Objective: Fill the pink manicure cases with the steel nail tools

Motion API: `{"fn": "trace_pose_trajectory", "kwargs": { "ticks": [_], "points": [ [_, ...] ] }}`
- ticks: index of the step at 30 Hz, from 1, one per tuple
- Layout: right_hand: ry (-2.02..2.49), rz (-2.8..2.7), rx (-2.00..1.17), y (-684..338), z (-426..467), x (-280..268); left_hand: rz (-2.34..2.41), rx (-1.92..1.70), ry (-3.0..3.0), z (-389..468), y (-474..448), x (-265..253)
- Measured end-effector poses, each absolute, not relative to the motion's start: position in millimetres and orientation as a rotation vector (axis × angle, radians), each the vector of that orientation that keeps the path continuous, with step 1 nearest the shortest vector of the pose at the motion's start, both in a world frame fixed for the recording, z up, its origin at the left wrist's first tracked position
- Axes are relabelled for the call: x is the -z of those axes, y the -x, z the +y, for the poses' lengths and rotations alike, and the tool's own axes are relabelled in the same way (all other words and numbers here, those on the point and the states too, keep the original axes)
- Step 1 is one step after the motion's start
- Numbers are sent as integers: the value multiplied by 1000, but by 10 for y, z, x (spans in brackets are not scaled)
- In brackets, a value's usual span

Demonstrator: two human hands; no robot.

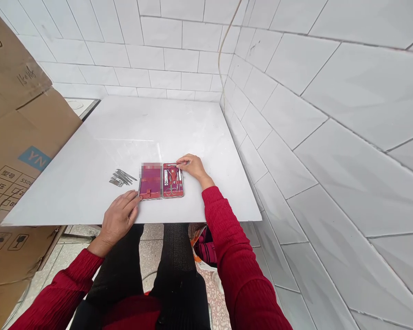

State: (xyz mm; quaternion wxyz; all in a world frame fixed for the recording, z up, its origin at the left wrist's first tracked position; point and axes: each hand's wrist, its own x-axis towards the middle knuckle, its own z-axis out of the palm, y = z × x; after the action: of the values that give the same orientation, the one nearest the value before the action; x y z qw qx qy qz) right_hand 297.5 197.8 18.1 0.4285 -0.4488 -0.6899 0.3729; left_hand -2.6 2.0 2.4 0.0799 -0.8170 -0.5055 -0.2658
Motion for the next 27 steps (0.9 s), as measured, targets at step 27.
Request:
{"fn": "trace_pose_trajectory", "kwargs": {
  "ticks": [27],
  "points": [
    [1410,-1693,-529,-3251,1887,-145,-1452,840,2408,36,27,18]
  ]
}}
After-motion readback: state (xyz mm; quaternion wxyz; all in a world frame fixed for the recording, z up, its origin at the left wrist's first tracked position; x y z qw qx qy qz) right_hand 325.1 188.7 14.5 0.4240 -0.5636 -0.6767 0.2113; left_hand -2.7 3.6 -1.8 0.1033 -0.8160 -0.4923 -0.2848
